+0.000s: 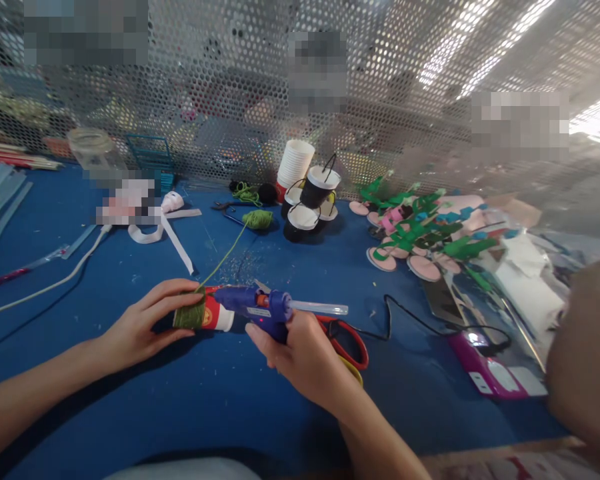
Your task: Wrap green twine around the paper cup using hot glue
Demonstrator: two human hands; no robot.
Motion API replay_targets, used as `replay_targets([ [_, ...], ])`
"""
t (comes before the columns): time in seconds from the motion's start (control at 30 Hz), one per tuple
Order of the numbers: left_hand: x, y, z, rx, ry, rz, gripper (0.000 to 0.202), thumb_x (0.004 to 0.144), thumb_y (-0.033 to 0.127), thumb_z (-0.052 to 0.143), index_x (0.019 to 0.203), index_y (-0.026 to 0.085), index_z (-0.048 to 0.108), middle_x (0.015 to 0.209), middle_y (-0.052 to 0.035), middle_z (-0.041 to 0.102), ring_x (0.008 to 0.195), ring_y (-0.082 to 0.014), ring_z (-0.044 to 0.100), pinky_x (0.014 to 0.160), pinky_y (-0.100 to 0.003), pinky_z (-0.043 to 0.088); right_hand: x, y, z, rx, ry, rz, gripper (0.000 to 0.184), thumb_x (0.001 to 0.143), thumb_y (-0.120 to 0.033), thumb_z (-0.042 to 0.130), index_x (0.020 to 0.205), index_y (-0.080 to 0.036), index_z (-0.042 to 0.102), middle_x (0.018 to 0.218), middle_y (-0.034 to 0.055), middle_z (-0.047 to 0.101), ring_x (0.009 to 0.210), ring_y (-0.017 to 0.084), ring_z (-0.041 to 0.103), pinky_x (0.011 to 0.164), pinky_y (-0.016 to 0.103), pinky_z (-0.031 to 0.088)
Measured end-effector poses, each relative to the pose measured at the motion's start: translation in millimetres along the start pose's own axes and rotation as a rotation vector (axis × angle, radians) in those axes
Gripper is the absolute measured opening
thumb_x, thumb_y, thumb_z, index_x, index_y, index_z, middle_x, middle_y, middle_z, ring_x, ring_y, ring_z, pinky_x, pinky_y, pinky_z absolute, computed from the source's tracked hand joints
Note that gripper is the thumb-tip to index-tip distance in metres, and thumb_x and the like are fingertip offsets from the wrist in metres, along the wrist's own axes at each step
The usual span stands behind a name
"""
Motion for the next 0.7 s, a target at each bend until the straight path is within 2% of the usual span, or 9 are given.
replay_targets([
  [0.17, 1.1, 1.0, -1.7, 0.008, 0.020, 0.007, 0.037, 0.086, 0.023, 0.050, 0.121, 0.018, 0.040, 0.118, -0.0129, 0.047, 0.113, -0.0229, 0.046, 0.092, -0.041, 0.046, -0.5, -0.3, 0.8, -0.017, 0.011, -0.014, 0.031, 0.081, -0.044, 0.047, 0.067, -0.018, 0.054, 0.045, -0.0020, 0.053, 0.040, 0.011, 0.052, 0.041, 0.020, 0.042],
  [0.3, 1.2, 0.0, -1.1, 0.007, -0.014, 0.008, 0.038, 0.085, 0.023, 0.050, 0.122, 0.020, 0.039, 0.119, -0.0126, 0.047, 0.114, -0.0242, 0.046, 0.092, -0.043, 0.045, -0.8, -1.5, 1.0, -0.018, 0.020, -0.035, 0.030, 0.080, -0.043, 0.048, 0.067, -0.018, 0.054, 0.045, -0.0021, 0.053, 0.040, 0.011, 0.052, 0.042, 0.020, 0.043],
  [0.7, -0.8, -1.0, -0.1, -0.007, -0.003, 0.006, 0.039, 0.085, 0.021, 0.051, 0.122, 0.020, 0.039, 0.121, -0.0119, 0.047, 0.115, -0.0232, 0.045, 0.093, -0.042, 0.045, -0.7, -1.1, 0.2, -0.016, 0.006, 0.022, 0.032, 0.079, -0.047, 0.048, 0.067, -0.018, 0.053, 0.045, -0.0016, 0.053, 0.041, 0.012, 0.054, 0.042, 0.020, 0.043],
])
Point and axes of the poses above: each hand's wrist, its own x-axis towards the middle knuckle, its own z-axis out of the palm, y = z × x, the point moved 3 cm from there along x, towards the middle knuckle
